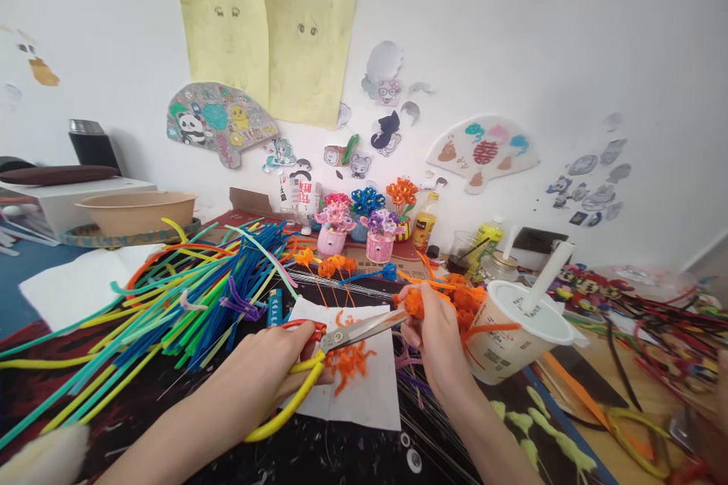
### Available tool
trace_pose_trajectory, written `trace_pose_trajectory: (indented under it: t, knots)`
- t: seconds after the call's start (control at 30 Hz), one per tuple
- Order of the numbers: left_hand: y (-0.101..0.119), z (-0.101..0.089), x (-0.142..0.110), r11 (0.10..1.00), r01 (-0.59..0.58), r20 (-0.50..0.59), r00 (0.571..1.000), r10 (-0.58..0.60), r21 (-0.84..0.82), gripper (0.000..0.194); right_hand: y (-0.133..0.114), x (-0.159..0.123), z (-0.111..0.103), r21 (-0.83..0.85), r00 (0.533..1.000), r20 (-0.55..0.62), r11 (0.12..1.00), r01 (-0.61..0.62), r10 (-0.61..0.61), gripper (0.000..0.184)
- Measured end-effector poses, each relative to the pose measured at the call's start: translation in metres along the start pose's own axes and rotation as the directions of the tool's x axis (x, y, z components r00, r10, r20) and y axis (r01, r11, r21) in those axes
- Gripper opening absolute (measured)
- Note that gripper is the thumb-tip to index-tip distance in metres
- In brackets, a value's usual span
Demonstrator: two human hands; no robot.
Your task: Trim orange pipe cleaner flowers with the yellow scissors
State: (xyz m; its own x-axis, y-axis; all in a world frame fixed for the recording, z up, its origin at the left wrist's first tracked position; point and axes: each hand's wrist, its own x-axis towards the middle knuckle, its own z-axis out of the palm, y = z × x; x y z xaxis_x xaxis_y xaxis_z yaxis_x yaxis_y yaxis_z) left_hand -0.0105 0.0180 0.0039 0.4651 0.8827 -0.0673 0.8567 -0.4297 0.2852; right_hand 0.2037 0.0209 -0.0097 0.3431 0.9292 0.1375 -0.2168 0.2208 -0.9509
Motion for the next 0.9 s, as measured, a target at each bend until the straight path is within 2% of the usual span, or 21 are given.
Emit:
trace_pose_trajectory:
  t: [0.17,0.53,0.9]
  knots:
    - [-0.001,0.004,-0.001,0.999,-0.032,-0.018,0.999,0.032,-0.007,0.03,0.002,0.002,-0.001,-0.023,1.0,-0.012,1.0,-0.014,0.013,0.04]
    - [-0.012,0.01,0.002,0.999,-0.02,-0.019,1.0,0.02,-0.044,0.03,0.005,0.005,-0.001,-0.023,1.0,-0.019,0.999,-0.024,0.024,0.04]
    - [0.002,0.001,0.0,0.997,-0.01,0.038,0.999,0.007,0.073,0.028,0.009,0.004,0.0,-0.059,1.0,-0.017,0.998,-0.012,0.012,0.035]
